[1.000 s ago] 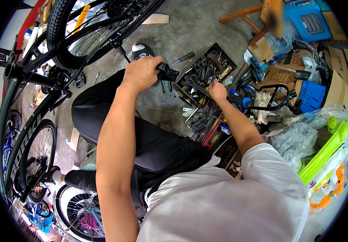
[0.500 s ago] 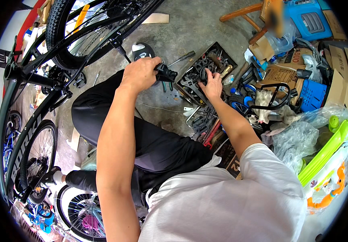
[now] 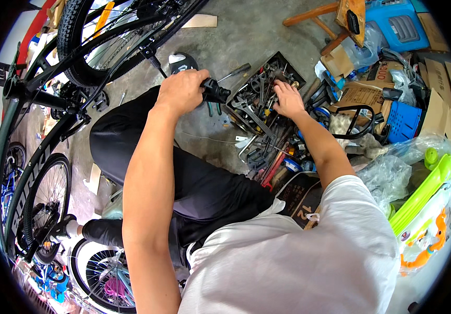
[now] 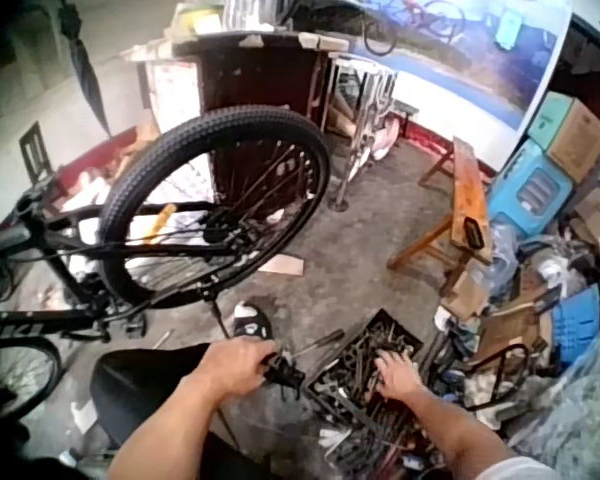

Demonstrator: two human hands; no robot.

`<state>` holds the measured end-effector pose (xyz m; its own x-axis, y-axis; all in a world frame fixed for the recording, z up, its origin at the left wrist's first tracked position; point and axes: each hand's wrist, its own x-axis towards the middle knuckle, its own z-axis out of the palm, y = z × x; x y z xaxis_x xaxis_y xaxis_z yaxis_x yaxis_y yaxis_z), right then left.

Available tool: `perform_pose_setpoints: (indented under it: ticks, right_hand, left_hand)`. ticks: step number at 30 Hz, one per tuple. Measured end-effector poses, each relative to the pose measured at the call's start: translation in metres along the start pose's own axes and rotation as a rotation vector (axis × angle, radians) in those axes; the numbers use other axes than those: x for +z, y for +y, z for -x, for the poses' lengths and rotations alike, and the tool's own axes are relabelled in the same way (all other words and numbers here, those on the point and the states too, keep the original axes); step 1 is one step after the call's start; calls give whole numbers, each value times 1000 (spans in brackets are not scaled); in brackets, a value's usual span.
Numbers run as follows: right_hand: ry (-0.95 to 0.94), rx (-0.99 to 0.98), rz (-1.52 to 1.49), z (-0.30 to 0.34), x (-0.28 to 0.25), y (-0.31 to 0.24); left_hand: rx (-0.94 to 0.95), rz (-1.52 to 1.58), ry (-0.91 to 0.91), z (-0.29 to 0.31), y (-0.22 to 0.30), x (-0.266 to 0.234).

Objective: The person unwraps bicycle pedals from plastic packaging, then attaches a pedal to the bicycle crank arm and tightens it using a wrench.

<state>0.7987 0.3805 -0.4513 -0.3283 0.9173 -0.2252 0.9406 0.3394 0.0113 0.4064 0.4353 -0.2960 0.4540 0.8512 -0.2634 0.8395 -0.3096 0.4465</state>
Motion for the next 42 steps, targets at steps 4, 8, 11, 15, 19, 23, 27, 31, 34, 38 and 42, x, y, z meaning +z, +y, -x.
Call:
perform_pose_setpoints:
  ticks: [4, 8, 11, 15, 19, 23, 27, 31, 34, 38, 42]
  right_hand:
    - [54, 16, -153, 16, 1, 0]
    - [160, 64, -123, 14, 9, -3]
    - [200, 66, -77, 4, 10, 5]
    - [170, 45, 19, -14, 1, 2]
    - [121, 30, 123, -38, 5, -17]
    - [-147, 32, 209, -45, 13, -67]
    - [-364, 43, 270, -49, 28, -80]
    - [-429, 197, 82, -53, 37, -69]
    - [-362, 343, -144, -46, 26, -65]
    - [38, 776, -1387, -33, 25, -37]
    - [242, 576, -1609, -27, -36, -62]
  left_hand:
    - [-3, 1, -18, -1, -1, 1]
    - [12, 7, -10, -1, 2, 1]
    - [-4, 16, -13, 0, 3, 0]
    - [-4, 11, 2, 4, -3, 3]
    - [0, -14, 5, 1, 0, 4]
    - [8, -13, -10, 0, 4, 0]
    - [-15, -34, 3, -2, 3, -3]
    - [-52, -28, 23, 1, 3, -5]
    - [-44, -1, 68, 3, -4, 1]
    - [-78, 27, 101, -3, 4, -2]
    - [-212, 185, 210, -11, -3, 4]
